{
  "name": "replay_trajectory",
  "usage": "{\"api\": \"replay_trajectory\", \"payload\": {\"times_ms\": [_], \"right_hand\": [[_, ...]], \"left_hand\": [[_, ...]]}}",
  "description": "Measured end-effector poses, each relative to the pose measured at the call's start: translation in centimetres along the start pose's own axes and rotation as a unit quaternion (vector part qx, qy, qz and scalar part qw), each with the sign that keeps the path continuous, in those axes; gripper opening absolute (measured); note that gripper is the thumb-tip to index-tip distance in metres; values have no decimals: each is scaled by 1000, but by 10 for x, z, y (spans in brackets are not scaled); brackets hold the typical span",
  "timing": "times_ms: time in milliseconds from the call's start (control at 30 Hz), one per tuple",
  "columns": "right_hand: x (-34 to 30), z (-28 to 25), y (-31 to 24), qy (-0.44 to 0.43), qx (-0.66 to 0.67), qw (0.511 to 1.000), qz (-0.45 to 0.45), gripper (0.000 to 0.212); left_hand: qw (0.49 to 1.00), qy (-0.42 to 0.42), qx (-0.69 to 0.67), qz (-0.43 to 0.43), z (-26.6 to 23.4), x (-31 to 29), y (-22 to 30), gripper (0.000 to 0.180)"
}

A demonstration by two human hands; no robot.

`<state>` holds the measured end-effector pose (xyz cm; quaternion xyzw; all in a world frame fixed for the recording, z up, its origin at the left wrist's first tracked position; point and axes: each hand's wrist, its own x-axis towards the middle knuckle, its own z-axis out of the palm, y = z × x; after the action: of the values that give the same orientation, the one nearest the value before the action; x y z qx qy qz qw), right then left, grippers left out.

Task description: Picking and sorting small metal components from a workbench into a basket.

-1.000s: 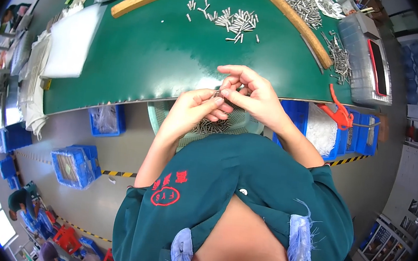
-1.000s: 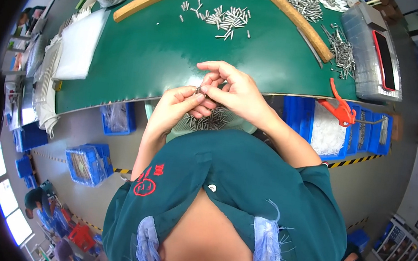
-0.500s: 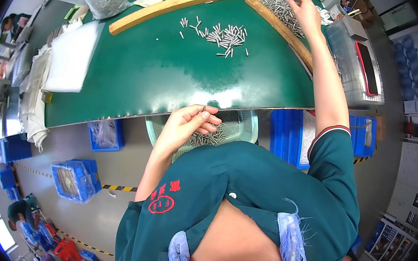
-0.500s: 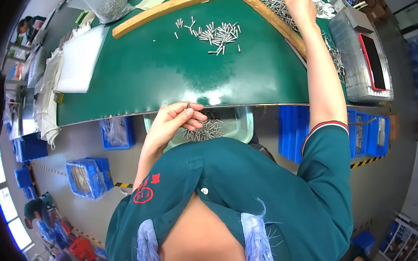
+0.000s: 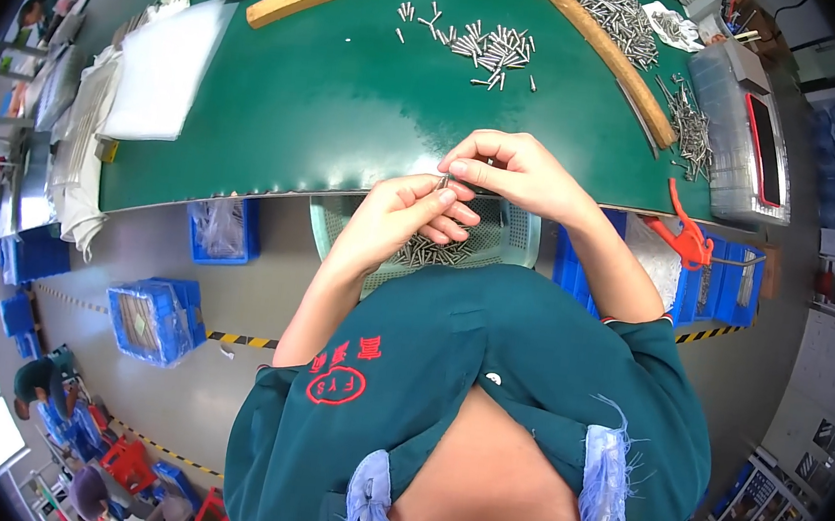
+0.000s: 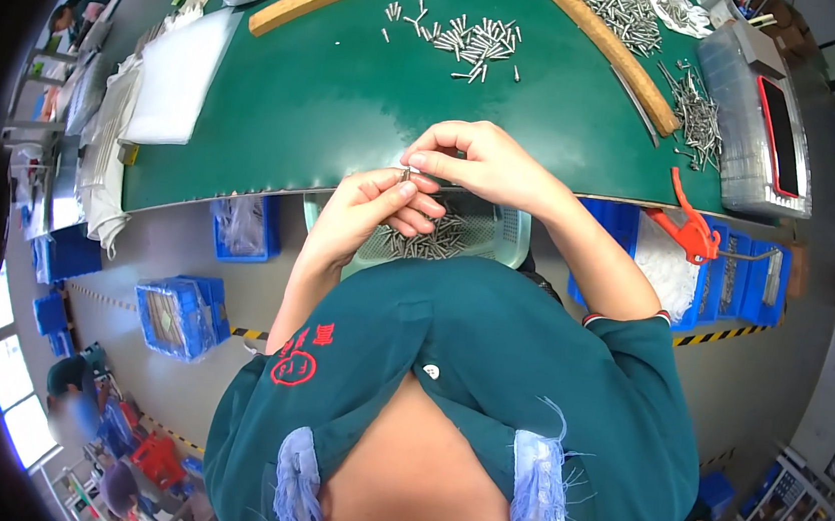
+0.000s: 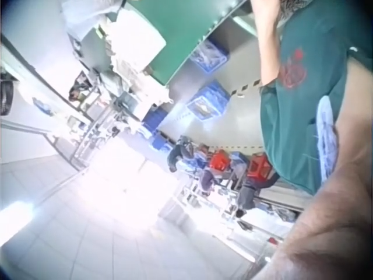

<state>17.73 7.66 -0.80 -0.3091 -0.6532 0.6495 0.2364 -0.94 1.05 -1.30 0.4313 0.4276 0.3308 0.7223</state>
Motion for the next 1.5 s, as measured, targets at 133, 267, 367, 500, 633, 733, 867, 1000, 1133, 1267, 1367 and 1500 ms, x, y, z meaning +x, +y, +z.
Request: {"api": "replay_trajectory", "payload": {"times_ms": [133,267,367,500,633,733,867,1000,1133,1267,1367,1500], "right_hand": [[-2,2,0,-5,3,1000,6,18],[-3,8,5,23,-55,998,-9,18],[-2,10,10,20,16,999,22,19],[-5,6,14,46,363,916,165,19],[-11,5,21,36,505,844,176,18],[-14,8,20,55,380,905,183,16],[-15,11,18,-19,124,978,169,17],[-16,15,13,-68,60,993,79,22],[-6,-7,10,41,40,998,40,23],[15,-50,16,153,-178,972,-15,27],[39,-85,21,230,-368,901,-1,42],[71,-112,46,192,-540,817,-65,63]], "left_hand": [[1000,-12,-20,-9,-1,-1,-1,30],[1000,-2,3,-20,-3,1,-5,28],[999,-2,48,-22,0,0,0,27],[998,-10,55,-2,-5,-8,10,28],[998,38,53,25,-20,-11,8,27],[993,87,64,58,-31,-13,8,26],[977,160,116,81,-42,-6,16,25],[952,191,200,128,-50,7,23,24],[848,241,421,212,-69,43,38,23],[734,251,586,235,-103,101,39,29],[659,260,665,236,-109,144,37,35],[666,238,666,238,-98,183,33,37]]}}
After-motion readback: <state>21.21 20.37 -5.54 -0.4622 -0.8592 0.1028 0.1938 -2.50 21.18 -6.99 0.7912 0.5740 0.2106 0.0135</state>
